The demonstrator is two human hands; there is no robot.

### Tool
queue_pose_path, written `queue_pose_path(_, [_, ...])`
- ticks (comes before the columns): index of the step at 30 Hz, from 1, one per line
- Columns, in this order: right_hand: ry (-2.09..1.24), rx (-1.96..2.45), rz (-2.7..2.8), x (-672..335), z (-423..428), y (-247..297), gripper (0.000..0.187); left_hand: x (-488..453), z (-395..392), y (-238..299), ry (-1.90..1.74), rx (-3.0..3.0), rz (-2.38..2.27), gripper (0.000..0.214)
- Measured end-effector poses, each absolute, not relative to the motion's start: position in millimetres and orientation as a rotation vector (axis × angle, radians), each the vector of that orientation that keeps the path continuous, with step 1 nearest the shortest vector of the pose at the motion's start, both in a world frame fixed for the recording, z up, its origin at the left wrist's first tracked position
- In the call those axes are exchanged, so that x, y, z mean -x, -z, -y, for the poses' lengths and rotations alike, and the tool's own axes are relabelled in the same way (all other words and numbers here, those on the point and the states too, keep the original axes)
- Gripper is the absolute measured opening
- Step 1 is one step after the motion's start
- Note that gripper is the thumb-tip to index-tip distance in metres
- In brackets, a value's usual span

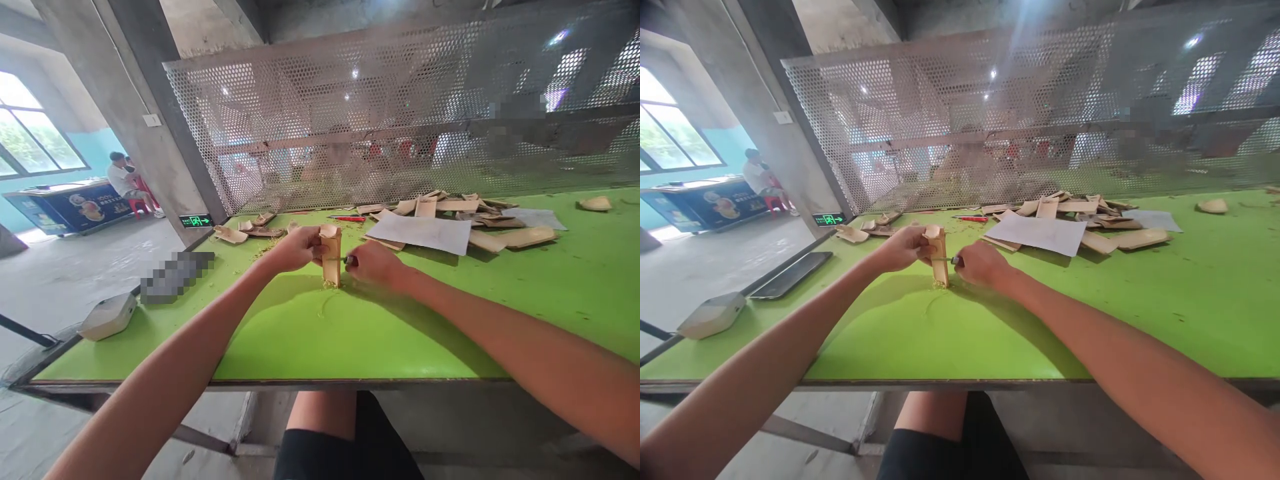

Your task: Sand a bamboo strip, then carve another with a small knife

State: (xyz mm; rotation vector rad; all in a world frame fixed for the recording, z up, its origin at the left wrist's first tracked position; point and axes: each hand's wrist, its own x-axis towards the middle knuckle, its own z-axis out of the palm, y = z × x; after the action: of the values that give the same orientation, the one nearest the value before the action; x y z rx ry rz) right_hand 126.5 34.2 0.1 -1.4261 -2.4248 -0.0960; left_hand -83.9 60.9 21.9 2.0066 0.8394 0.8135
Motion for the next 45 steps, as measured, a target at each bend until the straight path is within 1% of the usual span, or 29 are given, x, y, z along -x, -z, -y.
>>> queue_pose_path(4, [0.168,1.361,2.189,-129,-37,-15,0.02,82,-58,-24,-0.819,-2.03,-0.853,0.016])
queue_pose_path(7, [0.199,1.348,2.148,-131,-38,-19,0.02,80,-57,-24,-0.827,-2.058,-0.859,0.017])
queue_pose_path(11, [0.149,1.336,2.177,-132,-39,-15,0.02,81,-59,-23,-0.848,-2.087,-0.876,0.009])
queue_pose_path(22, [-0.008,1.338,2.178,-128,-37,-16,0.017,83,-61,-22,-0.833,-2.045,-0.85,0.015])
queue_pose_path(26, [0.042,1.353,2.218,-127,-37,-16,0.017,84,-60,-23,-0.834,-2.036,-0.847,0.013])
queue_pose_path(31, [0.086,1.399,2.494,-136,-39,-7,0.018,87,-61,-22,-0.83,-2.014,-0.85,0.011])
queue_pose_path(33, [0.051,1.407,2.398,-144,-42,-8,0.018,88,-62,-22,-0.837,-2.006,-0.859,0.011])
queue_pose_path(36, [0.117,1.321,2.181,-156,-45,-14,0.019,87,-60,-21,-0.835,-1.999,-0.854,0.013])
queue_pose_path(39, [0.139,1.257,2.131,-157,-45,-15,0.018,82,-57,-21,-0.872,-1.92,-0.827,0.015])
queue_pose_path(45, [0.03,1.224,2.156,-143,-45,-4,0.034,66,-47,-18,-1.027,-1.453,-0.774,0.02])
